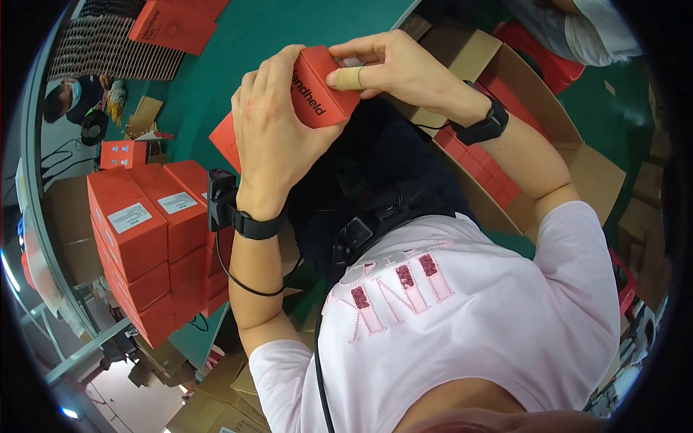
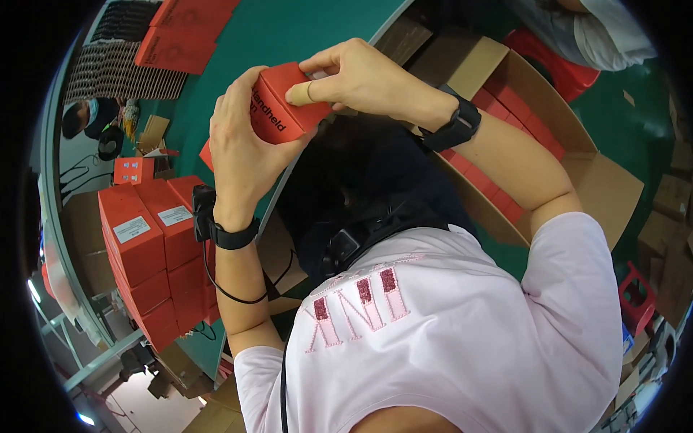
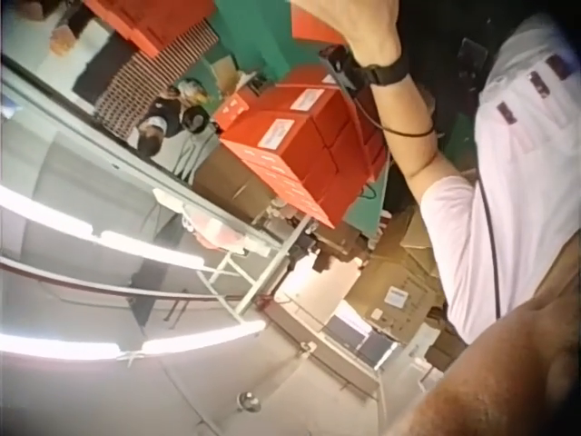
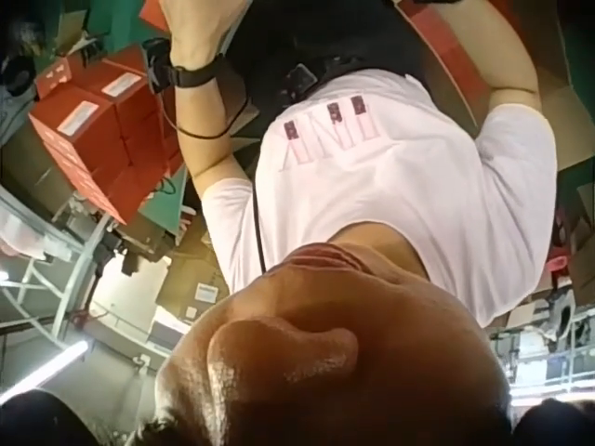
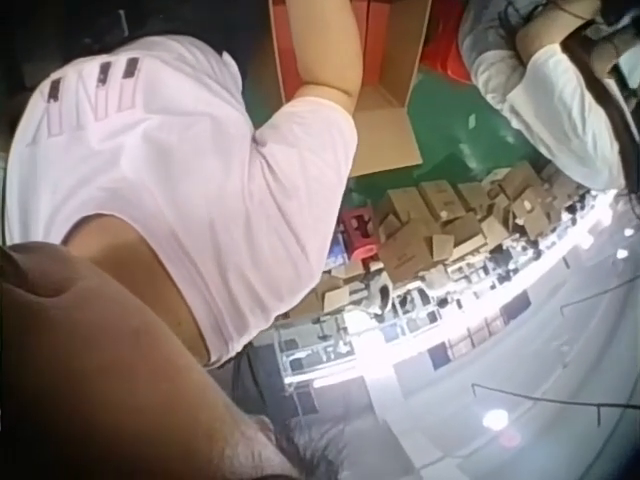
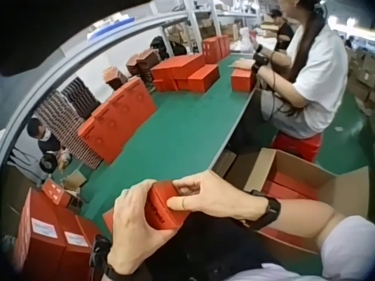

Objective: Wrapping electronic products in protective sleeves and placing them into retail boxes at a factory workstation.

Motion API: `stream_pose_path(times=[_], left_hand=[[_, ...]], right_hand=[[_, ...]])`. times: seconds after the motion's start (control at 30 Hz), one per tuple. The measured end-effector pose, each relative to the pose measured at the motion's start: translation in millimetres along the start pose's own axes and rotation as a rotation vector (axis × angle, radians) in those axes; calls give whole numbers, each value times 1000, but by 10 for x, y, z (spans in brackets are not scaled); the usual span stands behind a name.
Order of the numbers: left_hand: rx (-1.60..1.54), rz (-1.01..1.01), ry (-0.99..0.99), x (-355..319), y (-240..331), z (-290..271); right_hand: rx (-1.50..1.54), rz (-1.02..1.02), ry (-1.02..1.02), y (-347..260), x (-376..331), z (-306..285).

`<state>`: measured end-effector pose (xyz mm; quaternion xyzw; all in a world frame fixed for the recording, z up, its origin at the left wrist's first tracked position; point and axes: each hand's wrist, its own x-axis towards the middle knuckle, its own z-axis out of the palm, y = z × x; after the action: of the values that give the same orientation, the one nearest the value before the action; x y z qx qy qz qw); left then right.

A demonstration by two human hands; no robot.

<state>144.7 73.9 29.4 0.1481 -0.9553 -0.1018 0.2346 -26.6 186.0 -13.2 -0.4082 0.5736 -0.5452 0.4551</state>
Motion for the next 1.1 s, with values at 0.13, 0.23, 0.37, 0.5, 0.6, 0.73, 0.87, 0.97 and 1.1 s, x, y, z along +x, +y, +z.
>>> stream_pose_path(times=[0.13, 0.23, 0.37, 0.5, 0.6, 0.73, 0.87, 0.97, 1.1], left_hand=[[-22, -8, -97, -18, 11, 14], [-20, 11, -170, -31, -2, 47], [-25, 31, -232, -69, -8, 55], [-124, 55, -298, -44, -8, -2], [-146, 84, -340, -44, -12, -57], [-83, 108, -479, -120, 11, -30], [-76, 115, -468, -167, 40, 11], [-77, 95, -479, -172, 58, 26], [-99, 79, -502, -176, 35, 6]], right_hand=[[-9, 81, -38, 7, -88, 3], [-5, 120, -57, 58, -132, -1], [36, 135, -85, 140, -154, 41], [42, 179, -118, 221, -153, 86], [28, 202, -148, 170, -179, 105], [-46, 222, -129, 176, -254, 114], [-2, 180, -154, 282, -231, 114], [-18, 166, -183, 375, -188, 75], [-57, 177, -216, 275, -195, 53]])
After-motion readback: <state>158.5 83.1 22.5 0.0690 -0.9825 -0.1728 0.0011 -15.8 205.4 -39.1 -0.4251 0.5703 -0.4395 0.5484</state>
